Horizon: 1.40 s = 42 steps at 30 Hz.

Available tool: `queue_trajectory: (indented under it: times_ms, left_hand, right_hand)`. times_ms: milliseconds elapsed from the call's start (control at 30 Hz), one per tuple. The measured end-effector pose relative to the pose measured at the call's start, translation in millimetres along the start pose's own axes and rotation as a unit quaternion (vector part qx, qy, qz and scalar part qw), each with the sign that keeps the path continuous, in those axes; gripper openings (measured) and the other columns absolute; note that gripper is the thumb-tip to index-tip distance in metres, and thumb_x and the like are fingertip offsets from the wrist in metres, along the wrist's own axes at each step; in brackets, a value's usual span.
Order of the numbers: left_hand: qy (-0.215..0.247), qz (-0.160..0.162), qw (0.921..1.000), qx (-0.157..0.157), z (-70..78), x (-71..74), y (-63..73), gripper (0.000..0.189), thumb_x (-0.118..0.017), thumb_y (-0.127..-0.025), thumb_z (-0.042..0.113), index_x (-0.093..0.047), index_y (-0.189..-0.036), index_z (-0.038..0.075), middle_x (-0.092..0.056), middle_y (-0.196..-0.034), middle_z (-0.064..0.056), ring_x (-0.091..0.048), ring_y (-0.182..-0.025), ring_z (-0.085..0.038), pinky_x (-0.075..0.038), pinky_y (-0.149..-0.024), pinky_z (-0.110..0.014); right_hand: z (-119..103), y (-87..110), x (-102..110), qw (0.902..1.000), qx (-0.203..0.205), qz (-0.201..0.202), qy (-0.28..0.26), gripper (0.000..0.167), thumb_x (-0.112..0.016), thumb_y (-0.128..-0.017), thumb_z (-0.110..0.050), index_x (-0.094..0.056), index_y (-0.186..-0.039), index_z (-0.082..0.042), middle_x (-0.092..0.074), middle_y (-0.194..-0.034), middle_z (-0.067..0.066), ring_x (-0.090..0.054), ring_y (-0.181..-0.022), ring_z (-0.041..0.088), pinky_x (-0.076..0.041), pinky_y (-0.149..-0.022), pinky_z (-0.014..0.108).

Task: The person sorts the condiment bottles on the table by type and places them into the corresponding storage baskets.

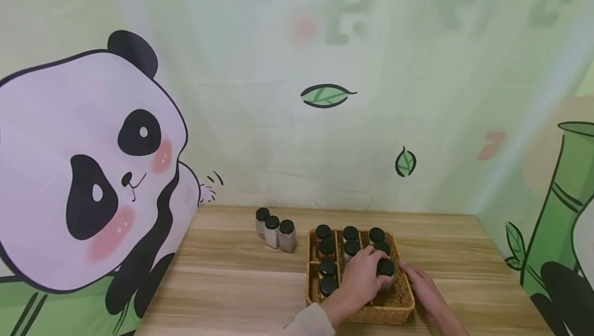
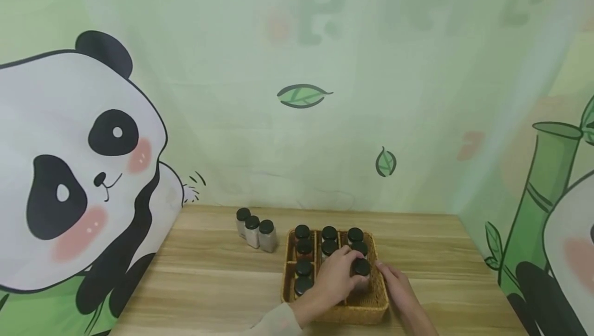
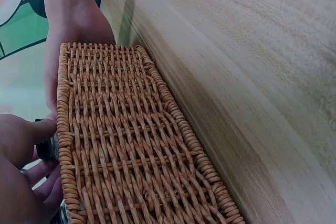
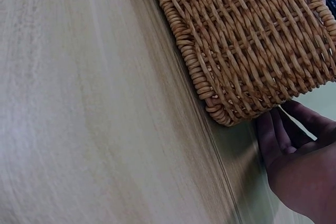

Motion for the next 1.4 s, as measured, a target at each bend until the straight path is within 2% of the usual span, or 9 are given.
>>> queue_trajectory:
  times_ms: [167, 400, 500, 667, 733, 900, 1100, 1233, 1400]
  left_hand:
    - [-0.012, 0.0, 0.9999, 0.001, -1.3, -2.5, -1.0, 0.046, -0.086, -0.088, 0.045, -0.067, -0.126, 0.026, -0.065, -0.119, 0.01, -0.066, -0.109, -0.01, -0.058, -0.086, -0.028]
    - [-0.023, -0.023, 0.9994, -0.008, -1.9, 0.0, 0.1, 0.056, -0.085, -0.088, 0.049, -0.063, -0.131, 0.02, -0.064, -0.123, 0.005, -0.066, -0.109, -0.009, -0.057, -0.085, -0.024]
    - [-0.009, -0.055, 0.9984, 0.006, -1.9, 12.4, 0.9, 0.063, -0.084, -0.087, 0.054, -0.064, -0.134, 0.018, -0.063, -0.127, 0.004, -0.067, -0.109, -0.009, -0.058, -0.087, -0.025]
    - [0.05, -0.09, 0.9946, 0.016, -8.2, 50.9, 4.7, 0.064, -0.085, -0.086, 0.053, -0.068, -0.135, 0.015, -0.065, -0.12, 0.004, -0.065, -0.102, -0.007, -0.057, -0.085, -0.026]
    - [0.076, -0.095, 0.9924, 0.017, -15.3, 67.6, 6.9, 0.065, -0.085, -0.087, 0.051, -0.067, -0.137, 0.014, -0.066, -0.121, 0.003, -0.065, -0.105, -0.01, -0.057, -0.086, -0.027]
    - [0.127, -0.085, 0.9877, 0.031, -39.7, 105.8, 14.2, 0.066, -0.084, -0.09, 0.048, -0.065, -0.142, 0.011, -0.067, -0.132, -0.002, -0.064, -0.121, -0.021, -0.056, -0.098, -0.038]
    - [0.13, -0.063, 0.9886, 0.042, -70.4, 143.8, 24.5, 0.071, -0.082, -0.092, 0.047, -0.061, -0.146, 0.008, -0.065, -0.142, -0.008, -0.06, -0.132, -0.03, -0.051, -0.108, -0.048]
    - [0.103, -0.022, 0.9934, 0.046, -100.2, 153.8, 27.0, 0.07, -0.083, -0.094, 0.042, -0.058, -0.149, 0.006, -0.061, -0.147, -0.013, -0.057, -0.136, -0.035, -0.048, -0.11, -0.053]
    - [0.06, 0.003, 0.9967, 0.055, -141.9, 148.1, 28.1, 0.08, -0.086, -0.091, 0.035, -0.049, -0.156, 0.007, -0.049, -0.159, -0.018, -0.048, -0.144, -0.041, -0.045, -0.111, -0.06]
  right_hand:
    - [1, -1.3, 0, 1.0, -0.007, 0.0, 0.0, 0.096, -0.047, -0.105, -0.069, -0.038, -0.158, 0.01, -0.037, -0.161, 0.034, -0.032, -0.151, 0.051, -0.026, -0.123, 0.063]
    - [3, -1.8, -1, 0.9999, 0.003, 0.006, -0.008, 0.089, -0.047, -0.107, -0.064, -0.04, -0.156, 0.011, -0.042, -0.159, 0.033, -0.04, -0.147, 0.047, -0.032, -0.121, 0.06]
    - [4, -1.2, -1, 0.9999, 0.007, 0.008, -0.005, 0.089, -0.047, -0.107, -0.064, -0.041, -0.156, 0.01, -0.044, -0.158, 0.032, -0.041, -0.147, 0.046, -0.032, -0.121, 0.06]
    - [2, 0.0, -2, 0.9999, 0.008, 0.011, 0.002, 0.092, -0.047, -0.106, -0.067, -0.043, -0.154, 0.01, -0.046, -0.156, 0.032, -0.042, -0.146, 0.047, -0.032, -0.121, 0.061]
    - [1, 0.4, -2, 0.9999, 0.007, 0.01, 0.004, 0.092, -0.047, -0.106, -0.067, -0.043, -0.154, 0.011, -0.046, -0.156, 0.033, -0.042, -0.145, 0.048, -0.031, -0.121, 0.062]
    - [1, 0.6, -1, 1.0, 0.005, 0.008, 0.004, 0.091, -0.046, -0.107, -0.065, -0.041, -0.154, 0.013, -0.045, -0.156, 0.034, -0.042, -0.145, 0.049, -0.029, -0.122, 0.062]
    - [2, -0.9, 1, 1.0, 0.006, 0.006, 0.0, 0.092, -0.046, -0.107, -0.067, -0.04, -0.155, 0.012, -0.044, -0.157, 0.034, -0.04, -0.146, 0.049, -0.029, -0.122, 0.062]
    - [4, -1.7, 1, 0.9999, 0.009, 0.007, -0.009, 0.091, -0.046, -0.107, -0.066, -0.043, -0.153, 0.012, -0.048, -0.154, 0.033, -0.044, -0.144, 0.048, -0.033, -0.12, 0.061]
    - [6, -2.0, 1, 0.9999, 0.007, 0.008, -0.012, 0.091, -0.047, -0.107, -0.065, -0.043, -0.153, 0.012, -0.047, -0.155, 0.033, -0.042, -0.145, 0.048, -0.03, -0.121, 0.062]
Point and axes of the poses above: each hand's wrist, its own y-axis away from the middle knuckle, its own x-axis out of the back of the hand, z = x × y, the point moved 2 cm from there along -y, towards the middle knuckle
